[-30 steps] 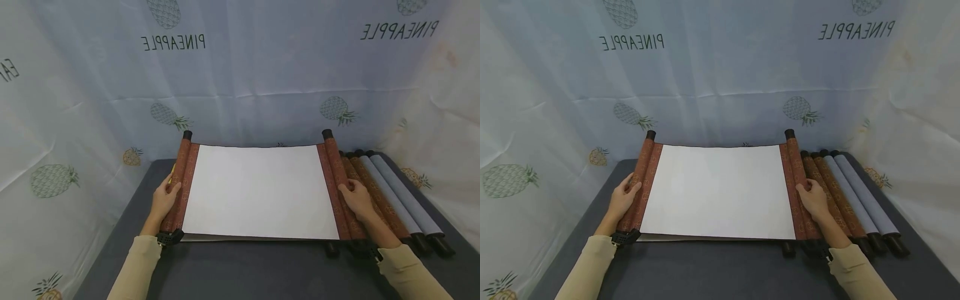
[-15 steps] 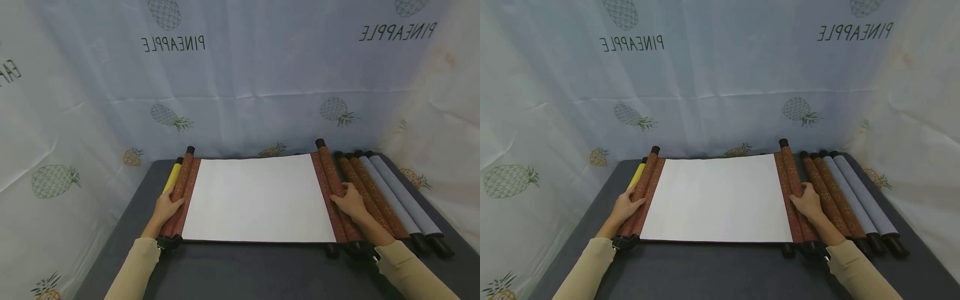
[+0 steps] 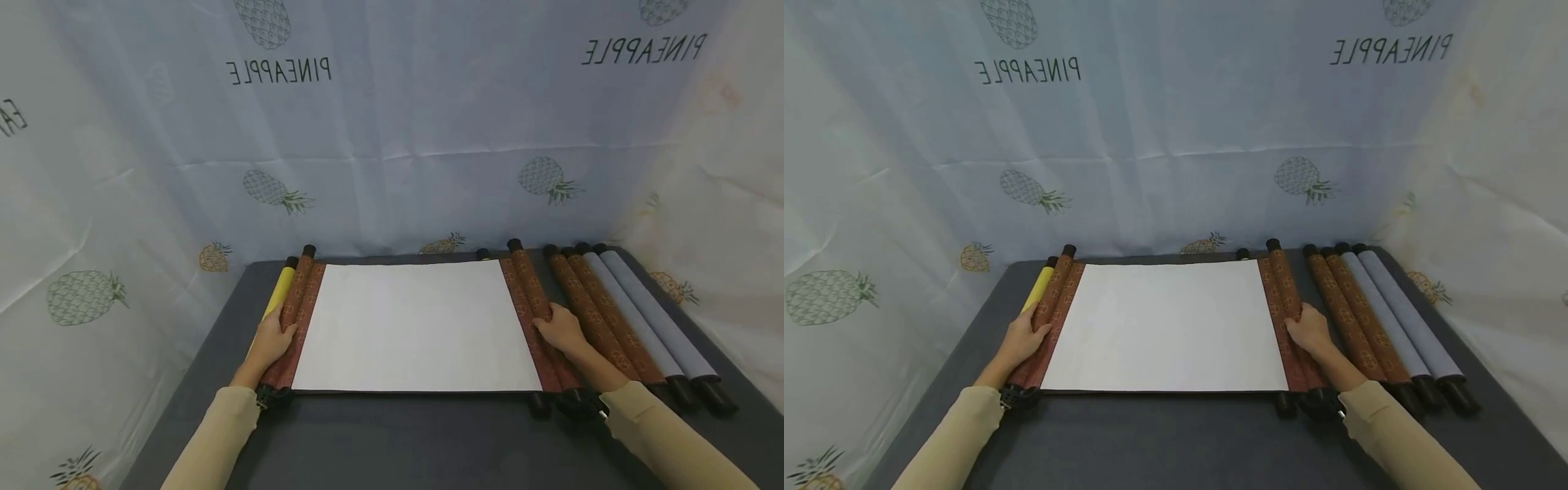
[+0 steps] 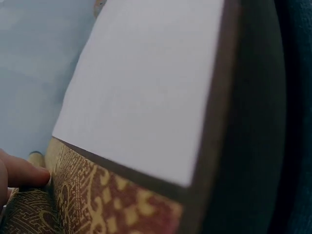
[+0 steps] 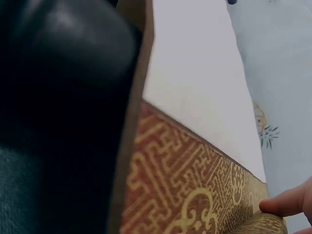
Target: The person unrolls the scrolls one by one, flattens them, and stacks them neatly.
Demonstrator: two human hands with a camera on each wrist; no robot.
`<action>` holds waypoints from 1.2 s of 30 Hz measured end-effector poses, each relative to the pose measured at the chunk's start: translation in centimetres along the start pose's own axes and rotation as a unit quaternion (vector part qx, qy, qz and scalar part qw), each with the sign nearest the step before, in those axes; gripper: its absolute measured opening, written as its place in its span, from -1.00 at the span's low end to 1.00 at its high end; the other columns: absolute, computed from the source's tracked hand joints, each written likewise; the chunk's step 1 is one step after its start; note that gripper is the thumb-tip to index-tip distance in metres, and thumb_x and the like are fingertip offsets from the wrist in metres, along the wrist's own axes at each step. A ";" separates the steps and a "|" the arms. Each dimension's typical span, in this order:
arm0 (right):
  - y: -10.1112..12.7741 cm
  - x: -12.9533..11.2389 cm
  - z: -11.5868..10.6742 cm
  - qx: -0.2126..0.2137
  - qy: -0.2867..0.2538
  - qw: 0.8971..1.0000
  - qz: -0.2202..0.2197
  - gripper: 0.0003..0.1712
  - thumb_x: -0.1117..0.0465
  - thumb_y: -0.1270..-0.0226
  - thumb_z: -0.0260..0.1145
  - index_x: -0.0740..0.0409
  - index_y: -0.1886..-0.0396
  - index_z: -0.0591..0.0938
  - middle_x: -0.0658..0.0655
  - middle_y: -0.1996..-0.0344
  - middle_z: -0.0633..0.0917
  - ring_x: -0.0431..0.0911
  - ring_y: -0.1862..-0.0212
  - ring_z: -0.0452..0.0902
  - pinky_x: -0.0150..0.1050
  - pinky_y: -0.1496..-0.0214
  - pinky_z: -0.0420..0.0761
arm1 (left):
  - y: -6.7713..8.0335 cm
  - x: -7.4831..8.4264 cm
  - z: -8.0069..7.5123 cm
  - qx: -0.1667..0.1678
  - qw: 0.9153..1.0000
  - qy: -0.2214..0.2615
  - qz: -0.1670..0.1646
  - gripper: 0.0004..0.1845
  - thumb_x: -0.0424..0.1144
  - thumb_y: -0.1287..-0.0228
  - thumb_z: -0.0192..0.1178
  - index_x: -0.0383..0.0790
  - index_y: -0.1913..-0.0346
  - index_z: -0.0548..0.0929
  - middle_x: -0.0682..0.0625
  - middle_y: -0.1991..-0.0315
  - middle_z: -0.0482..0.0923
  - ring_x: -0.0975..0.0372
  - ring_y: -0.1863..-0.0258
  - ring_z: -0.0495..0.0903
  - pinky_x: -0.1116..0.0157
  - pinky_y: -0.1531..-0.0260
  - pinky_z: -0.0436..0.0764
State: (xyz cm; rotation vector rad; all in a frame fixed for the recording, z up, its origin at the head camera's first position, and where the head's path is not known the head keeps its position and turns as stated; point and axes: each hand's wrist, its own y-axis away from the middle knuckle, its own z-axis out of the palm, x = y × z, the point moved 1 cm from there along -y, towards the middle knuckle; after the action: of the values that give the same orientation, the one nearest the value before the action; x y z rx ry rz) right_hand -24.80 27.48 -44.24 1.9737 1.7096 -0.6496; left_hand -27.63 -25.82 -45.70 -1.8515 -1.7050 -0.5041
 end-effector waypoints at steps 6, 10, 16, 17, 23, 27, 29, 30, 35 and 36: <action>-0.3 0.0 0.1 -0.009 -0.003 1.000 0.006 -0.39 0.25 -0.35 0.06 0.65 -0.24 0.25 0.63 0.00 0.51 0.36 0.03 0.53 0.11 0.08 0.58 | 0.4 0.0 -0.1 -0.001 1.000 0.002 0.016 -0.31 -0.48 -0.31 0.03 -0.71 -0.39 0.00 -0.64 -0.29 0.18 -0.38 -0.30 0.25 -0.23 -0.25 0.32; -0.5 -0.5 -0.1 -0.009 -0.003 1.000 -0.002 -0.33 0.25 -0.35 0.06 0.66 -0.30 0.18 0.65 -0.07 0.46 0.43 -0.07 0.46 0.21 -0.05 0.53 | 0.4 -0.1 -0.3 0.024 0.999 0.000 0.031 -0.33 -0.49 -0.29 0.06 -0.67 -0.38 0.07 -0.61 -0.22 0.28 -0.38 -0.21 0.35 -0.23 -0.15 0.41; -0.8 -0.3 0.1 -0.025 0.004 0.999 0.036 -0.25 0.26 -0.35 0.03 0.68 -0.36 0.04 0.70 -0.18 0.32 0.49 -0.20 0.32 0.27 -0.20 0.43 | 0.3 -0.2 0.5 0.009 0.999 -0.004 0.032 -0.32 -0.48 -0.31 0.03 -0.68 -0.39 0.01 -0.62 -0.29 0.20 -0.38 -0.30 0.26 -0.24 -0.23 0.34; -0.9 -0.2 0.1 -0.030 0.005 0.999 0.042 -0.25 0.26 -0.36 0.02 0.68 -0.36 0.03 0.70 -0.19 0.31 0.49 -0.22 0.30 0.28 -0.22 0.42 | 0.2 -0.3 0.6 0.004 1.000 -0.004 0.031 -0.31 -0.48 -0.31 0.02 -0.69 -0.40 -0.01 -0.62 -0.31 0.16 -0.38 -0.33 0.21 -0.24 -0.27 0.30; -1.2 -0.1 0.3 -0.063 -0.005 0.997 0.041 -0.25 0.24 -0.38 0.02 0.69 -0.36 0.04 0.69 -0.22 0.27 0.50 -0.25 0.24 0.29 -0.24 0.38 | 0.1 -0.9 1.2 -0.005 1.000 -0.007 0.016 -0.31 -0.47 -0.33 0.01 -0.68 -0.41 -0.03 -0.60 -0.35 0.12 -0.37 -0.35 0.18 -0.24 -0.30 0.27; -1.3 -0.1 0.4 -0.072 -0.005 0.997 0.041 -0.24 0.24 -0.36 0.03 0.71 -0.35 0.04 0.70 -0.25 0.23 0.52 -0.29 0.19 0.30 -0.28 0.34 | 0.0 -1.1 1.3 -0.014 1.000 -0.005 0.008 -0.30 -0.47 -0.34 0.00 -0.63 -0.43 -0.05 -0.56 -0.37 0.11 -0.34 -0.38 0.16 -0.22 -0.32 0.25; -1.4 0.0 0.4 -0.071 0.001 0.997 0.042 -0.23 0.24 -0.36 0.04 0.72 -0.35 0.05 0.71 -0.27 0.21 0.52 -0.31 0.16 0.30 -0.30 0.32 | 0.0 -0.9 1.3 -0.018 1.000 -0.005 0.002 -0.30 -0.46 -0.34 -0.01 -0.64 -0.43 -0.06 -0.56 -0.39 0.08 -0.34 -0.40 0.11 -0.22 -0.34 0.22; -1.4 0.1 0.4 -0.070 0.006 0.997 0.041 -0.23 0.24 -0.35 0.05 0.72 -0.34 0.05 0.71 -0.27 0.21 0.52 -0.31 0.15 0.30 -0.31 0.32 | -0.1 -0.8 1.4 -0.021 1.000 -0.003 -0.001 -0.30 -0.46 -0.35 -0.01 -0.63 -0.43 -0.06 -0.56 -0.40 0.06 -0.34 -0.41 0.09 -0.22 -0.36 0.20; -1.5 0.2 0.4 -0.060 0.021 0.997 0.038 -0.23 0.23 -0.31 0.12 0.72 -0.32 0.13 0.70 -0.26 0.24 0.52 -0.31 0.17 0.28 -0.28 0.36 | -0.2 -0.7 1.4 -0.031 0.999 -0.001 -0.012 -0.30 -0.45 -0.36 -0.02 -0.64 -0.43 -0.06 -0.55 -0.41 0.04 -0.34 -0.43 0.06 -0.21 -0.39 0.16; -1.6 0.1 0.3 -0.058 0.021 0.997 0.037 -0.23 0.23 -0.30 0.14 0.72 -0.31 0.15 0.70 -0.25 0.26 0.52 -0.30 0.19 0.28 -0.27 0.38 | -0.3 -0.7 1.3 -0.033 0.999 -0.004 -0.015 -0.30 -0.45 -0.36 -0.02 -0.64 -0.43 -0.07 -0.55 -0.42 0.03 -0.34 -0.43 0.05 -0.21 -0.39 0.15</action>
State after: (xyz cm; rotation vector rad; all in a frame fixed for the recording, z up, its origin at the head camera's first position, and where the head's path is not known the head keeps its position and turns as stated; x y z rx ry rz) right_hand -26.38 27.59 -44.63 1.9725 1.6502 -0.4753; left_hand -28.11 -25.53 -47.13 -1.8777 -1.7434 -0.5737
